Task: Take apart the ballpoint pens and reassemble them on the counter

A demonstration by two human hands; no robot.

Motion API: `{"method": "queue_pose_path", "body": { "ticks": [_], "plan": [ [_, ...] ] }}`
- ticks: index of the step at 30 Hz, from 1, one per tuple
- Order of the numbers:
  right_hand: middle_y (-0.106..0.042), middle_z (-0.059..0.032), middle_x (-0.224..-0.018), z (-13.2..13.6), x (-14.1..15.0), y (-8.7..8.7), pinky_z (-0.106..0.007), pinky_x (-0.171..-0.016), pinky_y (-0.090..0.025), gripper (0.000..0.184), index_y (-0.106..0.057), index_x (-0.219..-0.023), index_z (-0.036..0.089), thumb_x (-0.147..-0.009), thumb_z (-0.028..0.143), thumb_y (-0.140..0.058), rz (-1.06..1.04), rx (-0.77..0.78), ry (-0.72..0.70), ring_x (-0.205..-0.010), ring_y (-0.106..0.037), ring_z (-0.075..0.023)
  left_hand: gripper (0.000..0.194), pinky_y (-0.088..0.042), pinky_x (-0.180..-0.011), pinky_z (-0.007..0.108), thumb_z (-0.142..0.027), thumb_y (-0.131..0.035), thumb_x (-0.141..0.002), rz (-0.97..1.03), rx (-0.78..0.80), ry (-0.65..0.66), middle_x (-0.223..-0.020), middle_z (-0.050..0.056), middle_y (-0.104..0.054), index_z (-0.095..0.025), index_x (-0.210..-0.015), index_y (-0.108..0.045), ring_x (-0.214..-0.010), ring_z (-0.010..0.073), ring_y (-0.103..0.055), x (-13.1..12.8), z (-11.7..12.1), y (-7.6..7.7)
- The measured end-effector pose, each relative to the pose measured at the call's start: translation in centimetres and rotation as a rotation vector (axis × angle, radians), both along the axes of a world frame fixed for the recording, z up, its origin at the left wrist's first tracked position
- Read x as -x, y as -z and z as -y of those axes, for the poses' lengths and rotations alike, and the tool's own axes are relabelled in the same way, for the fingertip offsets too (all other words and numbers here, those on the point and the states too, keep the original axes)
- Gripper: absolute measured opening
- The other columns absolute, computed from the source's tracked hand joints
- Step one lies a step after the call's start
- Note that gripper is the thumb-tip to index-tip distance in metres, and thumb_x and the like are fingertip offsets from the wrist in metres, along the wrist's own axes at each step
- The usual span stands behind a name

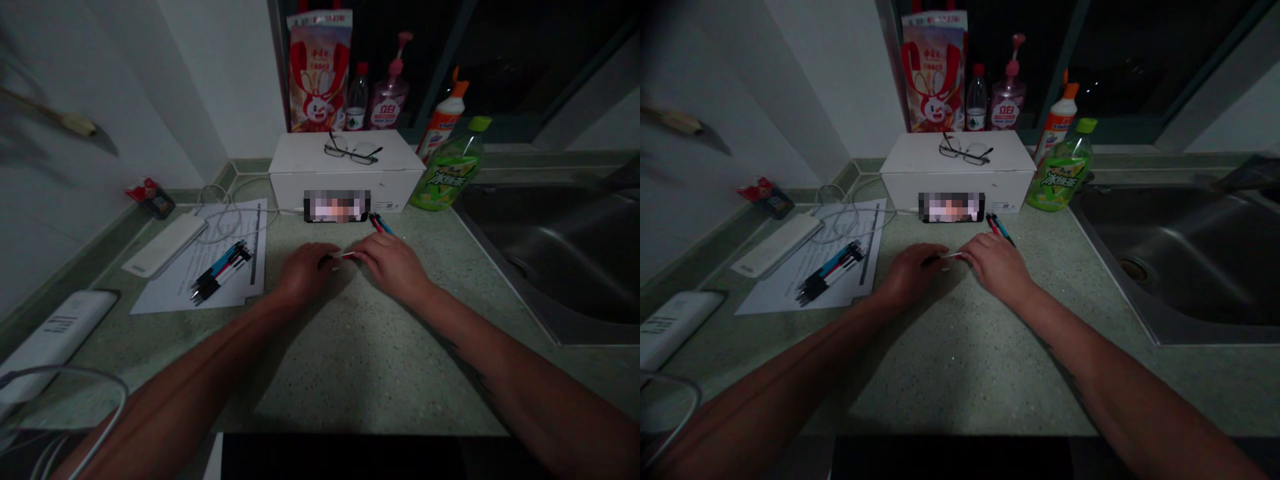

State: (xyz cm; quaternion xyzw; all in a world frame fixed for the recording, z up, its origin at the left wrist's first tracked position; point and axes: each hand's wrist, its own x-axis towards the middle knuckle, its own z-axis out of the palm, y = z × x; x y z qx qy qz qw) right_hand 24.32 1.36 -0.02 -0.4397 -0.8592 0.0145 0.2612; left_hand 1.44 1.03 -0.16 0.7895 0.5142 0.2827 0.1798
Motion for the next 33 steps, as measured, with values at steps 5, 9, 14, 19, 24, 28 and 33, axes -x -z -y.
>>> {"method": "queue_pose_path", "body": {
  "ticks": [5,9,14,19,24,28,33],
  "plan": [
    [-0.074,-0.013,-0.102,-0.3,-1.1,-0.3,-0.046,-0.088,-0.052,0.026,-0.077,-0.104,0.021,-0.105,0.027,-0.052,-0.049,-0.015,0.081,-0.099,-0.066,-0.0305,0.025,-0.054,-0.091,0.041,-0.021,-0.066,-0.096,0.002,0.071,-0.12,-0.108,0.009,-0.079,-0.023,-0.119,-0.076,-0.099,0.027,-0.072,0.0,0.1,-0.8],
    [-0.074,-0.0125,-0.1,-0.2,-1.0,-0.4,-0.046,-0.087,-0.053,0.025,-0.078,-0.105,0.021,-0.104,0.028,-0.053,-0.035,0.011,0.054,-0.097,-0.067,-0.0306,0.016,-0.052,-0.089,0.041,-0.023,-0.062,-0.099,-0.009,0.045,-0.073,-0.104,0.009,-0.079,-0.023,-0.102,-0.078,-0.099,0.0272,-0.071,0.0,0.1,-0.9],
    [-0.072,-0.0138,-0.1,-0.8,-2.0,-0.4,-0.045,-0.083,-0.054,0.023,-0.079,-0.1,0.02,-0.101,0.025,-0.056,-0.084,0.003,0.128,-0.096,-0.066,-0.0311,0.019,-0.051,-0.084,0.04,-0.026,-0.06,-0.1,-0.051,0.038,-0.101,-0.104,0.008,-0.079,-0.023,-0.101,-0.079,-0.096,0.0273,-0.071,0.2,-0.2,-0.6],
    [-0.068,-0.0097,-0.095,-0.8,-2.4,-0.4,-0.042,-0.082,-0.053,0.02,-0.078,-0.1,0.023,-0.101,0.028,-0.059,-0.127,0.034,-0.016,-0.094,-0.065,-0.0273,0.025,-0.048,-0.077,0.037,-0.028,-0.057,-0.102,-0.286,0.107,-0.063,-0.101,0.009,-0.075,-0.024,-0.105,-0.081,-0.094,0.0273,-0.068,0.3,-0.1,-1.1],
    [-0.068,-0.0068,-0.094,-0.5,-2.0,-0.2,-0.04,-0.082,-0.053,0.016,-0.078,-0.1,0.024,-0.099,0.026,-0.062,-0.073,0.113,-0.162,-0.091,-0.065,-0.024,0.028,-0.048,-0.078,0.036,-0.03,-0.054,-0.104,-0.303,0.131,-0.065,-0.099,0.009,-0.072,-0.024,-0.11,-0.081,-0.092,0.0262,-0.066,0.1,0.0,-1.5],
    [-0.069,-0.0072,-0.095,-0.4,-1.8,-0.1,-0.041,-0.084,-0.054,0.014,-0.078,-0.102,0.023,-0.098,0.025,-0.065,-0.011,0.136,-0.156,-0.092,-0.067,-0.0246,0.031,-0.049,-0.081,0.038,-0.03,-0.05,-0.106,-0.214,0.105,-0.101,-0.099,0.009,-0.07,-0.023,-0.114,-0.079,-0.09,0.0255,-0.065,0.2,0.0,-1.5],
    [-0.072,-0.0102,-0.104,0.5,-0.5,-0.4,-0.045,-0.092,-0.055,0.019,-0.075,-0.113,0.023,-0.1,0.033,-0.065,-0.054,0.112,-0.115,-0.102,-0.068,-0.0283,0.036,-0.052,-0.087,0.041,-0.028,-0.044,-0.106,-0.04,0.045,-0.034,-0.105,0.011,-0.071,-0.019,-0.126,-0.073,-0.094,0.026,-0.067,0.0,0.3,-1.0]
  ]
}}
